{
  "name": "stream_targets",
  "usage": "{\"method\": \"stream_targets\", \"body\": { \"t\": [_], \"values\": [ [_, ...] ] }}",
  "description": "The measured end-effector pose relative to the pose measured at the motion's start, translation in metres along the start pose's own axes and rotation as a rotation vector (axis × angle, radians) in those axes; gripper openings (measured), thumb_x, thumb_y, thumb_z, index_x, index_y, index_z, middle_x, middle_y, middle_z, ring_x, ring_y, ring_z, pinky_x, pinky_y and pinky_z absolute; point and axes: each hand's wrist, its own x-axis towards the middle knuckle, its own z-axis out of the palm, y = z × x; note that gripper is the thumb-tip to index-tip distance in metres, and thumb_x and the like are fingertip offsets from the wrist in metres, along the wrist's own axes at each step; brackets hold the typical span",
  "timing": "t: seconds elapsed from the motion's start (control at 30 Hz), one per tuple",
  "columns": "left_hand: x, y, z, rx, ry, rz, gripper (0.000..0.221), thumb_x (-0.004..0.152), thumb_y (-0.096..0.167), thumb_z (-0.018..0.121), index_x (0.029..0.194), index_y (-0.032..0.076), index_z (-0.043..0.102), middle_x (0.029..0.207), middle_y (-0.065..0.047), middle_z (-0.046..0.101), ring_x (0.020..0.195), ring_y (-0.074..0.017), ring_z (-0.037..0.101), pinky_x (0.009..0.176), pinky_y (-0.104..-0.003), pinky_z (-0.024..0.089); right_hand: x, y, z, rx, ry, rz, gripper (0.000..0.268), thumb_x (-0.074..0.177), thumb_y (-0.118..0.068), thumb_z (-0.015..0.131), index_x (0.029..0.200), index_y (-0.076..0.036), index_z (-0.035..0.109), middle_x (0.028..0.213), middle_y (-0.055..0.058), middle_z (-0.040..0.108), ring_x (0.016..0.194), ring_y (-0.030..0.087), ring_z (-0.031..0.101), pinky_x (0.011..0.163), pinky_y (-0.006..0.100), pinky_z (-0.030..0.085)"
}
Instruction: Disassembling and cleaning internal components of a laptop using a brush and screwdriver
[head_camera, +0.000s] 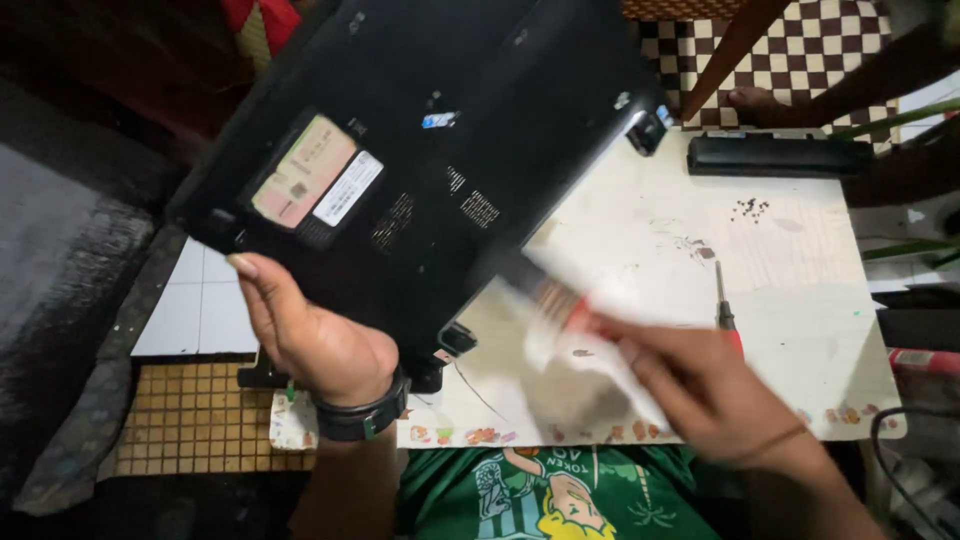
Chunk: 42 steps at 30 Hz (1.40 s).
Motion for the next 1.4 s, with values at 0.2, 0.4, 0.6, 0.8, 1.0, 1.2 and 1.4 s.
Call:
{"method": "stream_targets", "body": {
  "t": [0.2, 0.4, 0.6, 0.8, 1.0, 1.2, 1.4],
  "values": [
    [-0.008, -0.001, 0.004, 0.116, 0.065, -0.107, 0.068, 0.093, 0.045, 0.060, 0.139, -0.004, 0.056, 0.155, -0.022, 0.047, 0.143, -0.0274, 0.047, 0.122, -0.038, 0.035, -0.008, 0.014, 0.010, -0.083, 0.211, 0.125, 0.044, 0.099, -0.022, 0.055, 0.140, -0.010, 0.065, 0.063, -0.004, 0.051, 0.054, 0.010, 0.040, 0.046, 0.028, 0.032],
    [-0.015, -0.001, 0.020, -0.017, -0.067, -0.068, 0.057, 0.100, 0.037, 0.056, 0.138, -0.005, 0.057, 0.149, -0.022, 0.053, 0.138, -0.0271, 0.050, 0.122, -0.039, 0.038, -0.012, 0.002, 0.015, 0.019, 0.005, 0.107, 0.047, 0.095, -0.020, 0.058, 0.141, -0.014, 0.066, 0.076, -0.002, 0.062, 0.053, 0.008, 0.043, 0.045, 0.025, 0.034],
    [-0.012, -0.012, 0.027, -0.028, -0.032, -0.106, 0.059, 0.097, 0.039, 0.059, 0.135, -0.007, 0.059, 0.149, -0.021, 0.055, 0.137, -0.0227, 0.051, 0.121, -0.036, 0.038, -0.024, -0.010, 0.014, -0.093, 0.017, 0.084, 0.042, 0.092, -0.018, 0.060, 0.132, -0.017, 0.072, 0.071, -0.001, 0.063, 0.047, 0.009, 0.045, 0.040, 0.027, 0.034],
    [-0.020, -0.018, 0.039, -0.001, -0.023, -0.175, 0.065, 0.094, 0.040, 0.059, 0.139, -0.008, 0.055, 0.154, -0.021, 0.049, 0.141, -0.0205, 0.045, 0.122, -0.034, 0.034, -0.033, -0.024, 0.017, -0.292, 0.173, -0.177, 0.052, 0.091, -0.009, 0.066, 0.143, -0.009, 0.060, 0.087, 0.002, 0.068, 0.063, 0.012, 0.055, 0.063, 0.023, 0.046],
    [-0.020, -0.024, 0.039, -0.035, -0.130, -0.123, 0.045, 0.102, 0.034, 0.055, 0.126, -0.004, 0.066, 0.131, -0.008, 0.060, 0.123, -0.0110, 0.048, 0.118, -0.032, 0.040, -0.043, -0.005, 0.009, -0.621, -0.152, -0.046, 0.072, 0.086, -0.023, 0.070, 0.153, -0.036, 0.048, 0.077, -0.004, 0.070, 0.050, 0.014, 0.064, 0.048, 0.035, 0.056],
    [-0.027, -0.020, 0.038, -0.003, -0.166, -0.088, 0.034, 0.103, 0.031, 0.054, 0.110, -0.001, 0.064, 0.116, -0.002, 0.056, 0.111, -0.0097, 0.046, 0.105, -0.030, 0.043, -0.045, -0.009, 0.013, -0.672, -0.188, -0.109, 0.069, 0.089, -0.019, 0.067, 0.155, -0.028, 0.047, 0.073, -0.002, 0.060, 0.049, 0.016, 0.057, 0.048, 0.034, 0.050],
    [-0.031, -0.031, 0.028, -0.052, -0.176, -0.133, 0.041, 0.104, 0.032, 0.057, 0.123, -0.002, 0.069, 0.124, -0.001, 0.061, 0.118, -0.0063, 0.046, 0.117, -0.030, 0.040, -0.042, -0.026, -0.010, -0.465, -0.352, -0.012, 0.064, 0.089, -0.024, 0.066, 0.151, -0.036, 0.057, 0.071, -0.001, 0.068, 0.048, 0.018, 0.064, 0.050, 0.031, 0.050]
  ]
}}
